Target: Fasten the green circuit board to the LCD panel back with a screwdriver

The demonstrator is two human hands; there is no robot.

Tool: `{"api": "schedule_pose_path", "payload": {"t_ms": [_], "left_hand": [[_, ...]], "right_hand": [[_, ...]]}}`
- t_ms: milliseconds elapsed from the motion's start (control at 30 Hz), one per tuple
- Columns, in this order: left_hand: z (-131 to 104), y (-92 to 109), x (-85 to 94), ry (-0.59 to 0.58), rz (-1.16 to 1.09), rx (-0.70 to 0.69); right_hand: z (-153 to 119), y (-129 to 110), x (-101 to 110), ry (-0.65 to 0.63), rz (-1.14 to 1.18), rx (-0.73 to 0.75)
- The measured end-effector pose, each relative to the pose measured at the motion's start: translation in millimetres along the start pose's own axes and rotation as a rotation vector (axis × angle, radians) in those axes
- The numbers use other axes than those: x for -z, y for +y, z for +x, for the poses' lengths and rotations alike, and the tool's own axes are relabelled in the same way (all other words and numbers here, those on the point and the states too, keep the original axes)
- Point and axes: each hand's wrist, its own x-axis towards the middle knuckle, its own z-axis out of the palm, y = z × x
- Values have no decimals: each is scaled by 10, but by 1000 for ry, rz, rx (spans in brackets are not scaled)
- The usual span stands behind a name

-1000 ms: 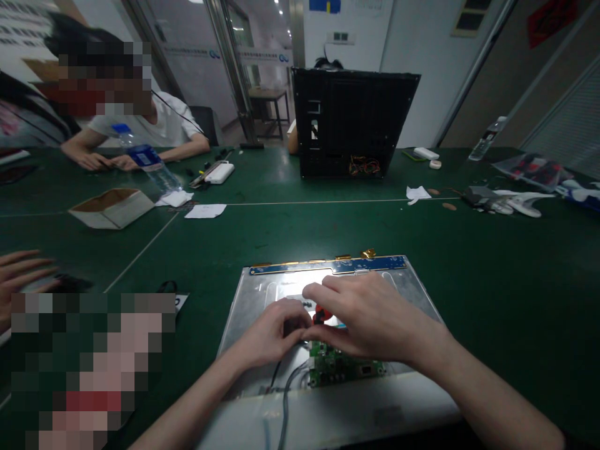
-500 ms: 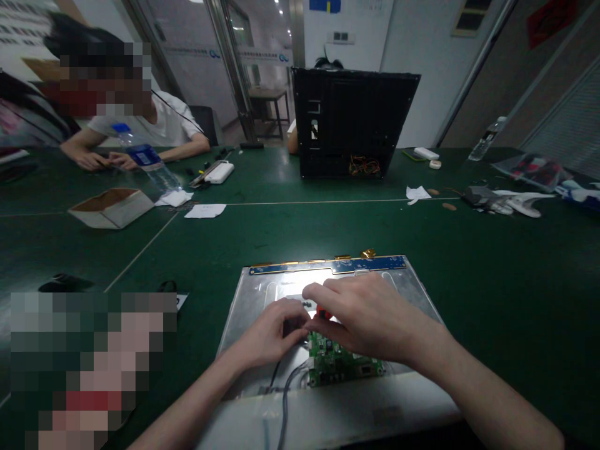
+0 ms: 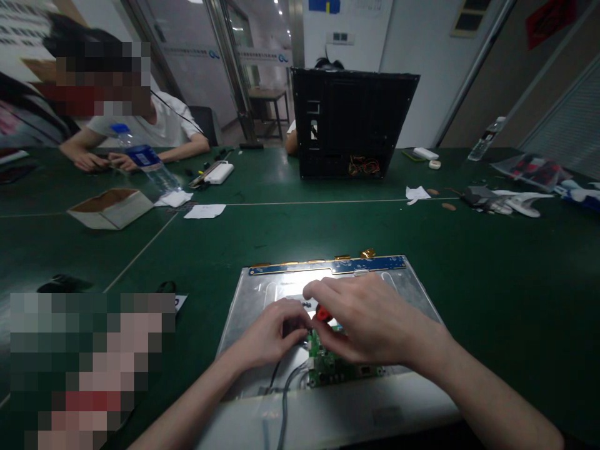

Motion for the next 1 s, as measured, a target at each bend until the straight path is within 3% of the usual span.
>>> {"api": "schedule_pose_path", "payload": {"t_ms": [1000], "left_hand": [[7, 37, 8, 1, -38, 9]], "right_hand": [[-9, 10, 20, 4, 32, 5]]}}
